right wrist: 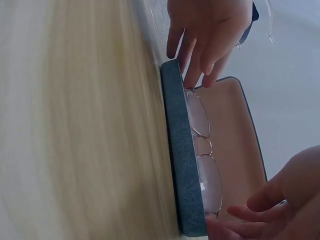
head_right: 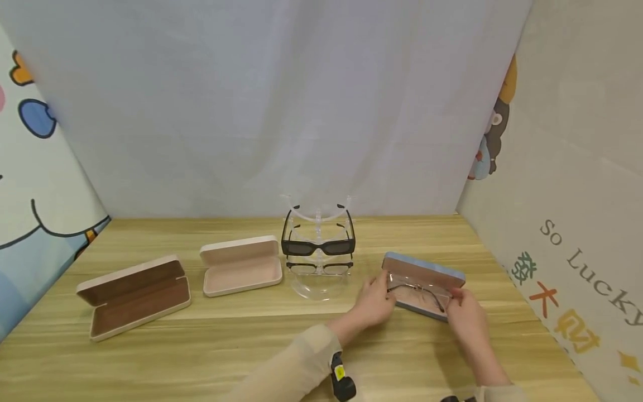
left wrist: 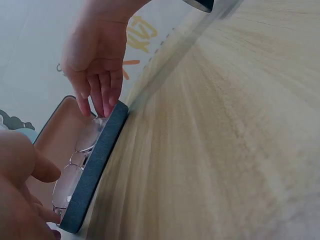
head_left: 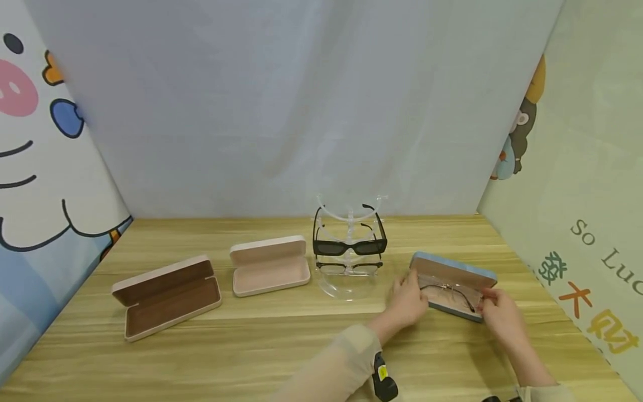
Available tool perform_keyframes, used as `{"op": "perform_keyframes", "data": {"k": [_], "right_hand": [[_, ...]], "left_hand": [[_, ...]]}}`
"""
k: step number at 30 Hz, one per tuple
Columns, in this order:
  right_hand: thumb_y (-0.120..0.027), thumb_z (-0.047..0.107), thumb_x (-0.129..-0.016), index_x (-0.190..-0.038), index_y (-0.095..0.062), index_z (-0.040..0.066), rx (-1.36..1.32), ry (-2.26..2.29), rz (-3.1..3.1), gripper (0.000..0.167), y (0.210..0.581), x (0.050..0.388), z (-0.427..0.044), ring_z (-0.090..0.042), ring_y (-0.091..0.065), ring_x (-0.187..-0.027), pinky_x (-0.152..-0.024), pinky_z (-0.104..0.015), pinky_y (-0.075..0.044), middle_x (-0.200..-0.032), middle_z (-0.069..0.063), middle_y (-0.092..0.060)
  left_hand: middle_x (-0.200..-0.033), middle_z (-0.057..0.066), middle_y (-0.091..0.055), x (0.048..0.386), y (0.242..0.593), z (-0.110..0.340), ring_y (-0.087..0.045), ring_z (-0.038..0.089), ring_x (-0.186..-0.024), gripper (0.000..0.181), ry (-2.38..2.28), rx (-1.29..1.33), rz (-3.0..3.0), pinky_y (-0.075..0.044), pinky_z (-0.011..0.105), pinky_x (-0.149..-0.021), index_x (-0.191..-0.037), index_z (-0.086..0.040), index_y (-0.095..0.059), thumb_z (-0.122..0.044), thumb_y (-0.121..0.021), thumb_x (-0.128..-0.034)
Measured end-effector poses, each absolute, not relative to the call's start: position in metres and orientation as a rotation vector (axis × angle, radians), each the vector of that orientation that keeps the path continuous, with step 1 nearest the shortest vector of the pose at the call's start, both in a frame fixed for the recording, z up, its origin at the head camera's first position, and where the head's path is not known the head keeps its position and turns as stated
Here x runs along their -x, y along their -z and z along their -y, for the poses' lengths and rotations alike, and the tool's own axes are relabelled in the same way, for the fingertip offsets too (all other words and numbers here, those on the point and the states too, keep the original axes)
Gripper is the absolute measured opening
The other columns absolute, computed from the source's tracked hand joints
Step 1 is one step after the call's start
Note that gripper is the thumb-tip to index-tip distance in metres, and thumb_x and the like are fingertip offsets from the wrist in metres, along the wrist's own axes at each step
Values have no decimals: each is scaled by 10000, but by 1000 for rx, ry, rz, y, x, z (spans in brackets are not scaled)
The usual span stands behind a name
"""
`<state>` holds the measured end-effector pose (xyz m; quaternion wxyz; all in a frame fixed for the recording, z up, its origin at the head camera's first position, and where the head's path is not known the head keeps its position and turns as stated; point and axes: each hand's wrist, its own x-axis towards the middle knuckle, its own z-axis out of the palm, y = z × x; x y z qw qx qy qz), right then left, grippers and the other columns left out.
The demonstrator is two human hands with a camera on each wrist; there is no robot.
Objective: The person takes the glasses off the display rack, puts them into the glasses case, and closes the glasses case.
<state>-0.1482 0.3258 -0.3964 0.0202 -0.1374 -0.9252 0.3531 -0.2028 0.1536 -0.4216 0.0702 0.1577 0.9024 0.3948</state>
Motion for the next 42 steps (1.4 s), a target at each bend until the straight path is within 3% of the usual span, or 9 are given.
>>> {"op": "perform_keyframes", "data": {"k": [5,12,16,21,25,29,34,38,42], "right_hand": [[-219,119,-937,-1279,-356,-166,388,-929,2966,466,397,148,-326,-499,-394,-1155,-893,-537,-378,-1283,-371,-382],[-184,127,-961,-1314,-230,-213,277,-753,3076,492,402,145,-321,-560,-315,-1168,-938,-605,-324,-1299,-414,-292],[-248,158,-974,-1319,-194,-224,271,-873,3047,518,404,145,-321,-562,-268,-1199,-971,-608,-288,-1315,-433,-246],[-323,159,-965,-1314,-115,-252,332,-1157,2938,578,405,150,-328,-554,-276,-1206,-987,-576,-303,-1329,-448,-195],[-321,218,-969,-1369,86,-159,457,-1366,2881,684,402,154,-337,-545,-203,-1242,-1011,-572,-266,-1371,-422,-116],[-344,213,-969,-1377,256,-7,359,-1465,2848,758,398,155,-342,-545,-116,-1276,-1003,-597,-252,-1403,-406,-19],[-378,180,-973,-1406,226,60,187,-1400,2869,752,394,155,-343,-579,12,-1267,-978,-685,-129,-1400,-408,24],[-360,248,-981,-1445,86,37,217,-1341,2872,678,397,154,-343,-585,-79,-1256,-960,-661,-232,-1404,-395,-47],[-330,290,-983,-1444,-45,8,258,-1309,2804,611,403,154,-342,-539,-333,-1155,-813,-489,-462,-1376,-403,-146]], "left_hand": [[-1490,78,-233,200,426,-155,-201,245,-1366,721,-982,-570,-2728,-201,320,-1105,-1446,-66,-173,-231,-543,-849],[-1520,64,-117,194,429,-156,-85,239,-1396,804,-897,-583,-2693,-132,348,-1125,-1469,-133,-86,-335,-557,-849],[-1482,68,-245,196,431,-157,-236,236,-1354,731,-934,-548,-2774,-222,325,-1096,-1448,-96,-181,-316,-545,-853],[-1293,115,-466,205,432,-155,-483,247,-1156,604,-1248,-462,-2808,-404,315,-963,-1374,-12,-317,-200,-544,-847],[-1305,152,-413,212,428,-153,-444,286,-1186,614,-1558,-387,-2594,-404,367,-971,-1376,13,-288,-169,-544,-849],[-1399,144,-349,220,421,-154,-376,300,-1261,661,-1711,-338,-2429,-357,423,-1016,-1419,-59,-255,-207,-554,-848],[-1453,79,-309,226,415,-151,-366,282,-1283,680,-1707,-348,-2333,-345,450,-1021,-1449,-169,-228,-255,-566,-866],[-1448,44,-326,226,417,-147,-385,260,-1273,673,-1710,-379,-2312,-374,427,-999,-1440,-193,-254,-253,-589,-859],[-1431,41,-346,223,420,-146,-378,244,-1277,668,-1732,-396,-2327,-388,406,-987,-1420,-177,-285,-248,-620,-847]]}}
